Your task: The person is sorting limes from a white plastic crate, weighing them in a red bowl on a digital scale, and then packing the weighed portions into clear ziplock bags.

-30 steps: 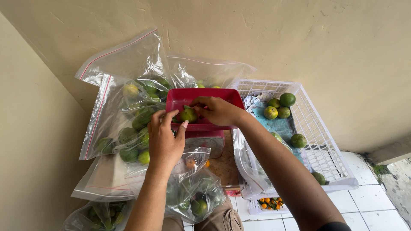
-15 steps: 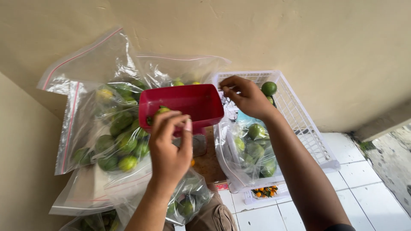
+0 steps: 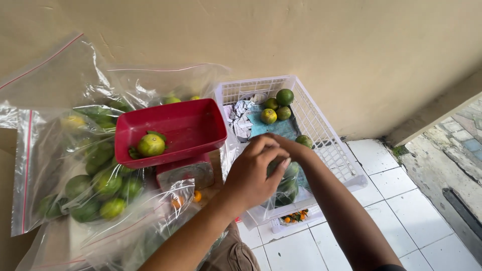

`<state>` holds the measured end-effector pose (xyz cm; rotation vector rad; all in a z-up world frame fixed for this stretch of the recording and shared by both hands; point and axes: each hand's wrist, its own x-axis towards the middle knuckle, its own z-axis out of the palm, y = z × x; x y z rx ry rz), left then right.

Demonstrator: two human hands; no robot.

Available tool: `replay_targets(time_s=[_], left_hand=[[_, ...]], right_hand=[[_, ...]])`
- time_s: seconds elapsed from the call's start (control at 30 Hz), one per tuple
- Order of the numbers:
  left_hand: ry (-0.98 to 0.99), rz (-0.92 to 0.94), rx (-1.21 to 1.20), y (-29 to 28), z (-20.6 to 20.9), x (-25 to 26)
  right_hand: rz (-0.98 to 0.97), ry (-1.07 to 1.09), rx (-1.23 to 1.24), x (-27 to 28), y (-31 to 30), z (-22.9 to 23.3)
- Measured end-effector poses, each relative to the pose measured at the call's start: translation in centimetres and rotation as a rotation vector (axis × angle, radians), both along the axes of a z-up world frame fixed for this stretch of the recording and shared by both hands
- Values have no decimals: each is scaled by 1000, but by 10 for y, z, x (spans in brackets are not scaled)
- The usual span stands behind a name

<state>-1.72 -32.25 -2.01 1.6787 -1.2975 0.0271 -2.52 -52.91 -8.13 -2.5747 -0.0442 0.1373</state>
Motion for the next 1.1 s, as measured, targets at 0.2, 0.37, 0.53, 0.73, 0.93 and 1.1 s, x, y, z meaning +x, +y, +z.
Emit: replay_targets(time_s=[0.2, 0.37, 0.53, 0.73, 0.93, 1.1], left_hand=[[146, 61, 405, -105, -35, 51], [160, 160, 651, -202, -117, 114], [78, 76, 894, -235, -144, 143], [40, 81, 984, -216, -141, 135], [-148, 169, 961, -224, -165, 148], [-156, 119, 924, -220, -159, 143]], right_hand=[[-570, 103, -621, 18, -130, -112], [-723, 219, -516, 3, -129, -119], [-756, 219, -533, 4, -139, -139], [-711, 220, -581, 7, -130, -133], [-728, 293, -488, -9, -99, -90], [-677, 429, -373, -6, -118, -91]])
